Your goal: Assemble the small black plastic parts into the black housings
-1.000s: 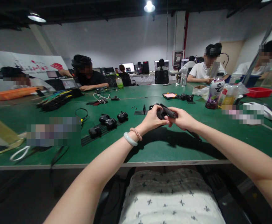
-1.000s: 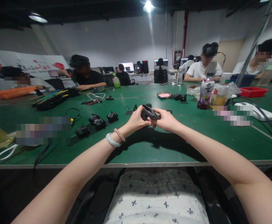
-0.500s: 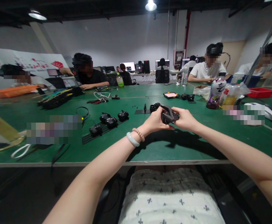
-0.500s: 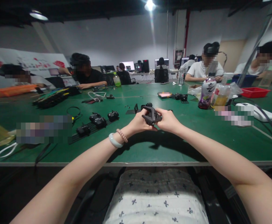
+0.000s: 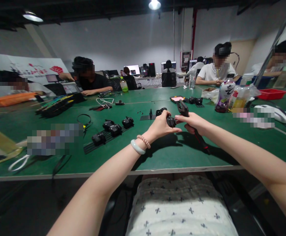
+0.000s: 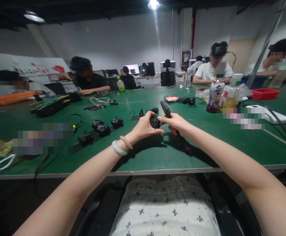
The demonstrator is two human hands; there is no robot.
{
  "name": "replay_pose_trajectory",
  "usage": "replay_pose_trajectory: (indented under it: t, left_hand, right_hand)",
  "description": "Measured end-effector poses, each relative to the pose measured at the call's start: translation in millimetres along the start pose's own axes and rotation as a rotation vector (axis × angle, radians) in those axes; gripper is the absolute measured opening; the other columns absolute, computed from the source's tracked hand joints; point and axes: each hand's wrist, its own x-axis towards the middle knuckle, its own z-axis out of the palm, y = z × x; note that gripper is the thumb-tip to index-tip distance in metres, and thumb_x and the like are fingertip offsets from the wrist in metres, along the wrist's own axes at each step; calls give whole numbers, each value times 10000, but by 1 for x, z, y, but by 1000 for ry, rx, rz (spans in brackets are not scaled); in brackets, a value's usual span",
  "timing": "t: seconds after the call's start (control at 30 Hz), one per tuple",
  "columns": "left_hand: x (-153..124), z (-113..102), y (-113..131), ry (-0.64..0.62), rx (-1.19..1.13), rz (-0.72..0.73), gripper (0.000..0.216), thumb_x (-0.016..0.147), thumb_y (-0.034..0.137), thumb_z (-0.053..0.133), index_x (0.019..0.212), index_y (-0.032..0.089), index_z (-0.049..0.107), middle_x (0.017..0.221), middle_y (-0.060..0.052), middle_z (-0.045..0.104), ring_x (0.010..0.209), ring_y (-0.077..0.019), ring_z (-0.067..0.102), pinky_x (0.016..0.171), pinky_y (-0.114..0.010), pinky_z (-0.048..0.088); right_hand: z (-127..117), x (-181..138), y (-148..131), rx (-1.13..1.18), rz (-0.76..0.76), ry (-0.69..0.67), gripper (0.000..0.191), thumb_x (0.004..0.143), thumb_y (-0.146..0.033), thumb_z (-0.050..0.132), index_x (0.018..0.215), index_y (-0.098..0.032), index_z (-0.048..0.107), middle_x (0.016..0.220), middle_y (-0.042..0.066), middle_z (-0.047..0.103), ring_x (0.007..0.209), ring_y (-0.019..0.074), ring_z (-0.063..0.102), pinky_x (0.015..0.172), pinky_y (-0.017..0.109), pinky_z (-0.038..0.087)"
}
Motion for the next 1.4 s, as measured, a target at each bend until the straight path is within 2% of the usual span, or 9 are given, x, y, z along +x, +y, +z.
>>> replay_pose_trajectory:
  t: [0.1, 0.17, 0.23, 0.37, 0.6, 0.83, 1.03, 1.23, 1.4]
  left_hand:
    - [-1, -1, 1, -75, 33, 39, 668, 468, 550, 669, 944, 162, 407, 765, -25, 548, 687, -181, 550, 574, -267, 410]
    - [-2, -2, 4, -100, 61, 73, 656, 478, 558, 658, 942, 166, 408, 750, -21, 547, 665, -179, 552, 549, -258, 401]
    - [-3, -4, 7, -99, 91, 98, 645, 487, 554, 655, 943, 170, 408, 751, -22, 548, 657, -179, 556, 539, -253, 396]
    - [-4, -4, 8, -80, 165, 143, 652, 509, 568, 636, 965, 167, 397, 772, -36, 551, 670, -189, 566, 547, -257, 398]
    - [-4, 0, 0, -59, 318, 263, 662, 525, 596, 605, 966, 142, 409, 796, -68, 549, 718, -216, 564, 607, -287, 402]
    - [-4, 1, -2, -50, 423, 393, 548, 596, 528, 576, 947, 127, 446, 805, -88, 541, 751, -214, 541, 665, -309, 384]
    - [-4, -2, 1, -40, 510, 496, 415, 696, 442, 494, 953, 120, 454, 819, -94, 539, 782, -211, 524, 689, -319, 361]
    - [-4, -4, 1, -24, 560, 546, 408, 734, 431, 446, 995, 118, 439, 875, -105, 538, 809, -204, 517, 706, -321, 358]
    - [-4, -1, 1, -13, 587, 562, 423, 728, 436, 455, 1006, 117, 439, 877, -107, 540, 805, -199, 519, 687, -310, 355]
  right_hand:
    - [1, -1, 1, 52, 21, -42, 383, 608, -329, 673, 913, -159, 514, 318, -105, 335, 246, 38, 274, 257, 157, 203]
    - [3, -1, 2, 44, 12, -49, 403, 576, -271, 693, 916, -155, 510, 344, -102, 372, 251, 32, 281, 258, 153, 208]
    - [5, -2, 3, 41, -8, -39, 394, 574, -258, 691, 904, -149, 508, 365, -97, 397, 252, 27, 279, 255, 155, 212]
    - [6, -3, 4, 88, 12, -76, 320, 614, -304, 659, 853, -149, 511, 325, -107, 335, 249, 32, 259, 253, 156, 208]
    - [5, 2, 13, 273, 209, -174, 272, 677, -341, 608, 621, -152, 422, 316, -93, 294, 260, 20, 243, 249, 135, 196]
    - [6, 9, 16, 610, 446, -380, 241, 802, -294, 412, 614, -158, 346, 426, -73, 349, 261, 1, 186, 233, 114, 189]
    - [6, 8, 16, 685, 515, -390, 288, 795, -360, 396, 596, -161, 334, 444, -61, 369, 265, 6, 185, 226, 128, 194]
    - [5, 8, 16, 708, 510, -402, 291, 774, -369, 422, 590, -156, 347, 422, -59, 380, 261, 6, 200, 232, 125, 201]
    - [9, 9, 18, 651, 517, -359, 324, 798, -413, 346, 623, -146, 394, 388, -38, 413, 241, 13, 221, 237, 130, 230]
